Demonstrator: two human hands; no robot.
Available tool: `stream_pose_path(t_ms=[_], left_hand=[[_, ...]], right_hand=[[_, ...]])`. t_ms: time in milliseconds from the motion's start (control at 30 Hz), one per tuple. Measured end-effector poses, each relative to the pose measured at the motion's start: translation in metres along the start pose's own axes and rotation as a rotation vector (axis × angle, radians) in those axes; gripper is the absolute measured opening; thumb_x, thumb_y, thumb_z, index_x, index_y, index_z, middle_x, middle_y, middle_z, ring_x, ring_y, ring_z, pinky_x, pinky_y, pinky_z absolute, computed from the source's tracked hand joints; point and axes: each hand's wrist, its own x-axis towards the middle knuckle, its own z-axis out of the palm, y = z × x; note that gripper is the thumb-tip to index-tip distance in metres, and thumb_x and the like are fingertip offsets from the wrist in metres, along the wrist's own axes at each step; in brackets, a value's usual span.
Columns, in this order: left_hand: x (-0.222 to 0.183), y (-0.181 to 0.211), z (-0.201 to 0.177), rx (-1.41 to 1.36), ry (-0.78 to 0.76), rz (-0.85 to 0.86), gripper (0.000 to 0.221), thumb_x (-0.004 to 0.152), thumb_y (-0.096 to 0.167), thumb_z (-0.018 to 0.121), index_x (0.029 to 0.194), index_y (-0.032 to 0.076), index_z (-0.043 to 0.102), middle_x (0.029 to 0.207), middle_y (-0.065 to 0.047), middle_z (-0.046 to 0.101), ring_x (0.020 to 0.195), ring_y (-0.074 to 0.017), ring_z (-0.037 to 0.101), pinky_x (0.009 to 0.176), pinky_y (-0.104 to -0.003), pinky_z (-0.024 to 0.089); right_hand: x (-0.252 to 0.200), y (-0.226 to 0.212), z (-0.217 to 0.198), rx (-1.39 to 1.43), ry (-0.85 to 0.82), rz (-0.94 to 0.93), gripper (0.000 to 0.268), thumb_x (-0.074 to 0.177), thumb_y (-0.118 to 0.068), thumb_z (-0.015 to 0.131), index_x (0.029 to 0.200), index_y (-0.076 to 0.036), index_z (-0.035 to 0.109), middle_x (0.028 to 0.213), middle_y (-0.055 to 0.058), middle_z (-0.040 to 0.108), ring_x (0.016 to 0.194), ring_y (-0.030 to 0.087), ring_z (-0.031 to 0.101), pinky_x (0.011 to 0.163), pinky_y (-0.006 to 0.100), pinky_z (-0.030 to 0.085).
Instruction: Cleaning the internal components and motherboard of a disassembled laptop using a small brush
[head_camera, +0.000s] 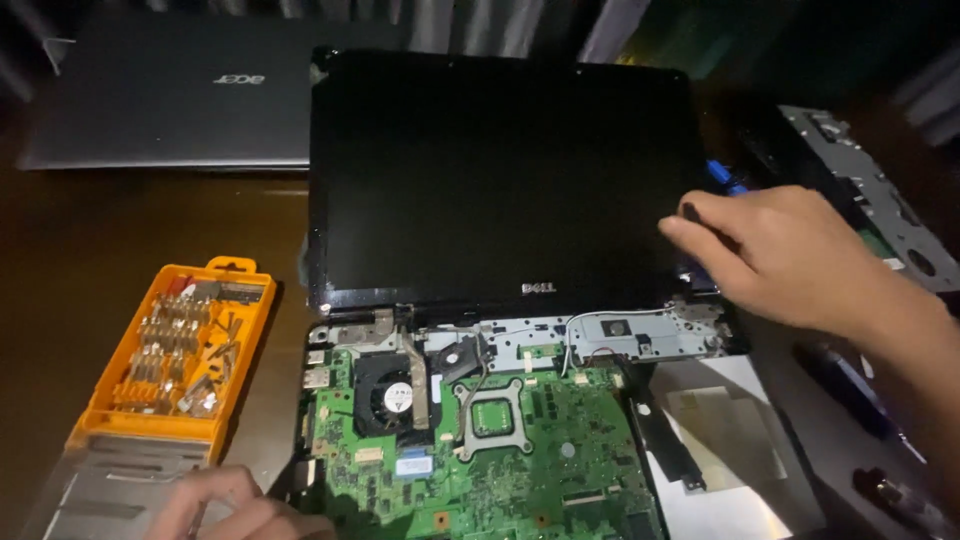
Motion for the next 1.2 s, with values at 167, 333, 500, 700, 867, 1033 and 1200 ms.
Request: stream_pose_path(t_ms=[167,333,500,700,867,1033,1200], left_hand=[[0.012,0.016,0.027,0.999,-0.163,0.515,0.012,0.092,0.026,0.063,0.081,0.021,0.064,0.063,0.009,0.062,0.053,-0.0098,0.059,0.057,-0.034,0.047],[0.016,0.01,0.001,1.944,-0.621,0.878,0.038,0.09,0.035,0.065,0.128,0.03,0.064,0.117,0.006,0.071,0.107,-0.0171,0.066,0.093,-0.04,0.05],[0.061,0.054,0.094,1.948,-1.052,-0.844,0.049,0.111,0.075,0.04,0.134,0.036,0.056,0.103,0.009,0.071,0.095,-0.012,0.07,0.108,-0.037,0.043],[0.037,0.053,0.096,1.958,-0.774,-0.712,0.048,0.1,0.084,0.048,0.127,0.045,0.06,0.096,0.019,0.066,0.103,-0.0059,0.052,0.097,-0.027,0.041],[0.022,0.046,0.073,1.627,-0.529,0.844,0.045,0.102,0.036,0.062,0.061,0.019,0.055,0.053,0.004,0.052,0.047,-0.0114,0.045,0.053,-0.031,0.037],[0.023,0.044,0.069,1.588,-0.555,0.865,0.041,0.101,0.033,0.068,0.063,0.018,0.058,0.056,0.004,0.056,0.049,-0.0105,0.047,0.054,-0.03,0.039],[0.026,0.042,0.063,1.663,-0.627,0.972,0.037,0.103,0.038,0.067,0.073,0.018,0.063,0.059,0.003,0.06,0.052,-0.0123,0.052,0.057,-0.03,0.038]], right_hand=[[-0.002,-0.014,0.002,0.545,0.027,-0.035,0.029,0.105,-0.024,0.049,0.1,-0.011,0.075,0.065,0.0,0.068,0.053,0.012,0.06,0.052,0.027,0.045],[-0.003,-0.019,0.008,1.132,-0.121,-0.198,0.04,0.107,-0.023,0.038,0.114,0.001,0.068,0.086,0.011,0.075,0.07,0.018,0.068,0.063,0.029,0.059],[0.001,-0.046,-0.005,0.736,0.041,0.078,0.047,0.11,-0.03,0.04,0.087,-0.01,0.076,0.061,0.0,0.062,0.055,0.011,0.054,0.057,0.027,0.041],[0.036,-0.116,-0.007,0.709,0.066,-0.308,0.033,0.104,-0.024,0.048,0.09,-0.013,0.075,0.06,-0.004,0.07,0.043,0.006,0.06,0.041,0.021,0.045],[0.069,-0.18,-0.006,0.93,-0.066,-0.489,0.034,0.106,-0.024,0.039,0.101,-0.009,0.07,0.076,0.001,0.073,0.062,0.008,0.07,0.054,0.018,0.058],[0.094,-0.205,-0.006,1.288,-0.219,-0.573,0.039,0.106,-0.03,0.038,0.114,-0.004,0.066,0.088,0.009,0.074,0.076,0.013,0.07,0.064,0.021,0.056],[0.099,-0.208,-0.003,1.442,-0.065,-0.507,0.039,0.107,-0.031,0.041,0.113,-0.002,0.066,0.084,0.009,0.071,0.071,0.012,0.065,0.062,0.021,0.052]])
